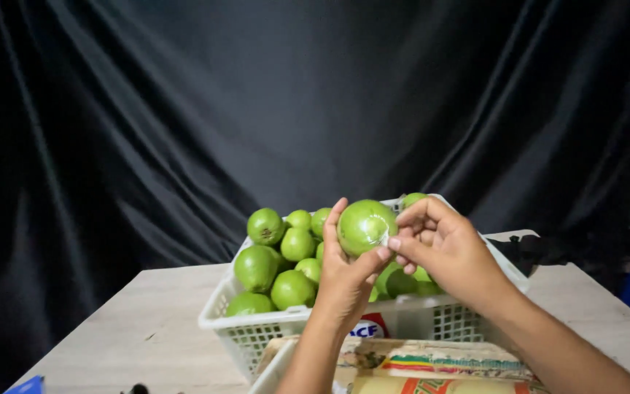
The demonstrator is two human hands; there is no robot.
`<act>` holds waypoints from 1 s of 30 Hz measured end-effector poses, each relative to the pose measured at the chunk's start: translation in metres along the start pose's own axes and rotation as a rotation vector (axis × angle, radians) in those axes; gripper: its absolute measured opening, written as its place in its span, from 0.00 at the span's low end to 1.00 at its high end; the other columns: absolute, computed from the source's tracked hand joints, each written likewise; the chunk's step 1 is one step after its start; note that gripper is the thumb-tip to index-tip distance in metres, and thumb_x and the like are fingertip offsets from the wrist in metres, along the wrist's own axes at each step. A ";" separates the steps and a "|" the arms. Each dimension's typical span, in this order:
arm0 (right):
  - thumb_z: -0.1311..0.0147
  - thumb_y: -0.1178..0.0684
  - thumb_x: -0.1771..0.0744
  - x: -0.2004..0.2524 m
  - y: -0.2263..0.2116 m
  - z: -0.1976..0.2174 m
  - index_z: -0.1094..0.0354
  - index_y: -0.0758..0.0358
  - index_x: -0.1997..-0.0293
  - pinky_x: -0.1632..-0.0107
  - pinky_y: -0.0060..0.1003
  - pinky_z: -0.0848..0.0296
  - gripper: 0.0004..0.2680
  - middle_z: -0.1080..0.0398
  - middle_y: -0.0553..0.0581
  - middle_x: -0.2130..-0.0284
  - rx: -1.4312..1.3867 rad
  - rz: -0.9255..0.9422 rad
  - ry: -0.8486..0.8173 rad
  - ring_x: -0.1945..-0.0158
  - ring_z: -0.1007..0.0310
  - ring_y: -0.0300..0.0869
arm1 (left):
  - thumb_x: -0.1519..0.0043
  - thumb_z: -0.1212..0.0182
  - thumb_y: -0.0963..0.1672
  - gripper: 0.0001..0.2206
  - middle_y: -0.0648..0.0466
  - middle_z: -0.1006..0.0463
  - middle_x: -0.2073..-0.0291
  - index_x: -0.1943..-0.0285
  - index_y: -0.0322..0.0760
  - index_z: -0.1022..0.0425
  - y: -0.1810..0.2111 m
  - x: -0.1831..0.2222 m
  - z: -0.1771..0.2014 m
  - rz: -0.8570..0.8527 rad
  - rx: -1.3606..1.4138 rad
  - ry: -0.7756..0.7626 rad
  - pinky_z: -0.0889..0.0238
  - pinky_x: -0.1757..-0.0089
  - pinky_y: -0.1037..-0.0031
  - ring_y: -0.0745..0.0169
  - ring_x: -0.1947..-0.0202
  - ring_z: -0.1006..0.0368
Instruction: The person is wrapping individual guavas in plastic film and placing them into a plastic crate.
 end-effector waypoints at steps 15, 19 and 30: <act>0.36 0.64 0.38 0.021 -0.001 -0.005 0.31 0.64 0.55 0.60 0.28 0.20 0.11 0.27 0.55 0.62 0.350 0.165 -0.038 0.67 0.26 0.36 | 0.55 0.39 0.37 0.43 0.40 0.35 0.41 0.26 0.55 0.45 0.001 0.019 0.006 0.163 -0.091 0.086 0.28 0.53 0.66 0.51 0.52 0.30; 0.37 0.62 0.37 0.022 -0.004 -0.005 0.27 0.62 0.59 0.57 0.25 0.23 0.06 0.24 0.52 0.65 0.492 0.260 -0.029 0.65 0.25 0.33 | 0.55 0.38 0.39 0.43 0.43 0.33 0.43 0.25 0.55 0.45 0.004 0.021 0.006 0.179 -0.149 0.106 0.30 0.57 0.71 0.55 0.54 0.31; 0.36 0.61 0.39 0.025 -0.012 -0.007 0.28 0.58 0.52 0.58 0.28 0.21 0.12 0.24 0.51 0.67 0.615 0.087 -0.085 0.65 0.23 0.35 | 0.56 0.37 0.39 0.44 0.42 0.32 0.45 0.25 0.55 0.45 0.001 0.025 0.005 0.198 -0.180 0.080 0.35 0.68 0.79 0.59 0.62 0.30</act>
Point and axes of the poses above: each hand's wrist, its own x-axis away from the middle knuckle, its own z-axis out of the back of the hand, y = z × x, the point moved 4 cm from there along -x, towards the middle knuckle
